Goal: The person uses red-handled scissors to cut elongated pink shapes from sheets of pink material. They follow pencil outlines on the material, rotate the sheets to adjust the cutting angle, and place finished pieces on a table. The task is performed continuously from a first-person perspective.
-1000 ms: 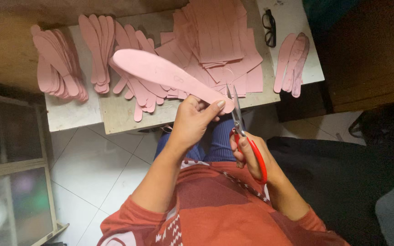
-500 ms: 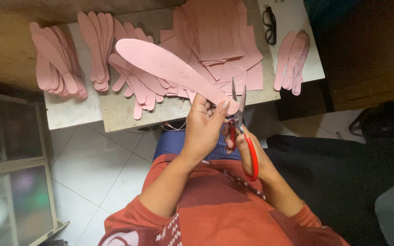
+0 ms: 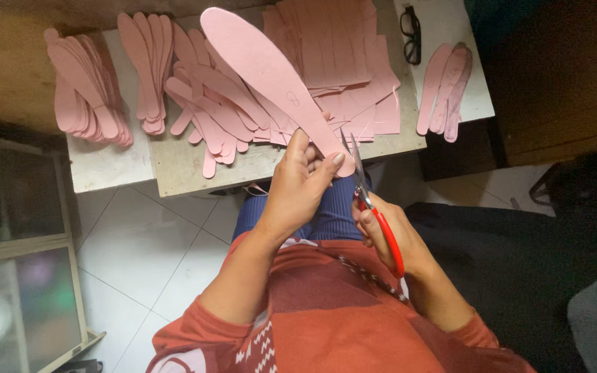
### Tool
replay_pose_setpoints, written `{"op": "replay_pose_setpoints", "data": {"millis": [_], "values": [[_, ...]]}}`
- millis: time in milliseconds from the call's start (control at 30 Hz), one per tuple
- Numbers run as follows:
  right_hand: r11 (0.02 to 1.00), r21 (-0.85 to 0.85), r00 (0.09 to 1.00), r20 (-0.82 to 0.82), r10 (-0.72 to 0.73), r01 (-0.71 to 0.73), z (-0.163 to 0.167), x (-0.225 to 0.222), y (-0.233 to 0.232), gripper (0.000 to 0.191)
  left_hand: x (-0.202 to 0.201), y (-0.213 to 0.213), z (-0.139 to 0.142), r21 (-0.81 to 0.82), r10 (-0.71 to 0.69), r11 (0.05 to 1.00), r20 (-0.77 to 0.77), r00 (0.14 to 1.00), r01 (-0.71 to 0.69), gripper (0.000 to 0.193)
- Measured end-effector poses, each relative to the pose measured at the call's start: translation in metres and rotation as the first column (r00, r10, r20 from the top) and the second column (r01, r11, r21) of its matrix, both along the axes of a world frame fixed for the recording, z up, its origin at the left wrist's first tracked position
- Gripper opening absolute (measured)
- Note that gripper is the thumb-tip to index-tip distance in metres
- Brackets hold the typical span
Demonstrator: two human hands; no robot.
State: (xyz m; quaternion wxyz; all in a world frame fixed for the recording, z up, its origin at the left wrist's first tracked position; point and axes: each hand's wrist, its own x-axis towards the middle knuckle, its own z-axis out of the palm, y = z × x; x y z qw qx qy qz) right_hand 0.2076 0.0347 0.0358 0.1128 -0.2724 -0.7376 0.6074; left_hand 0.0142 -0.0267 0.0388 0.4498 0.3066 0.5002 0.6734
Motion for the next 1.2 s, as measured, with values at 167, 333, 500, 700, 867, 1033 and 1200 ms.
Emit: {"op": "replay_pose_setpoints", "data": {"millis": [167, 333, 500, 700, 867, 1033, 1200], "values": [[0.996, 0.09, 0.995, 0.096, 0.013, -0.021, 0.001, 0.001, 0.0, 0.051, -0.008, -0.003, 0.002, -0.071, -0.035, 0.997, -0.094, 0.995, 0.028, 0.056], [0.994, 0.111, 0.993, 0.117, -0.012, -0.002, -0.003, 0.001, -0.002, 0.052, -0.012, -0.001, -0.001, -0.097, -0.06, 0.994, -0.075, 0.995, 0.053, 0.052], [0.979, 0.203, 0.993, 0.111, -0.036, 0.012, -0.008, 0.002, -0.001, 0.052, -0.015, -0.002, -0.005, -0.065, -0.063, 0.996, -0.066, 0.996, 0.059, 0.06], [0.966, 0.254, 0.987, 0.138, -0.082, 0.045, -0.02, -0.001, -0.001, 0.048, -0.019, 0.001, -0.016, -0.043, -0.079, 0.996, -0.032, 0.996, 0.078, 0.06], [0.965, 0.25, 0.982, 0.145, -0.121, 0.082, -0.03, -0.002, -0.002, 0.048, -0.026, 0.004, -0.027, -0.061, -0.107, 0.992, 0.019, 0.994, 0.108, 0.052], [0.966, -0.128, 0.949, 0.254, -0.186, 0.224, -0.044, -0.002, -0.002, 0.047, -0.054, 0.013, -0.041, -0.11, 0.0, 0.994, -0.206, 0.979, -0.023, 0.05], [0.953, -0.185, 0.941, 0.286, -0.181, 0.239, -0.058, 0.0, -0.003, 0.046, -0.124, 0.038, -0.062, -0.055, 0.37, 0.872, -0.574, 0.73, -0.486, 0.073]]}}
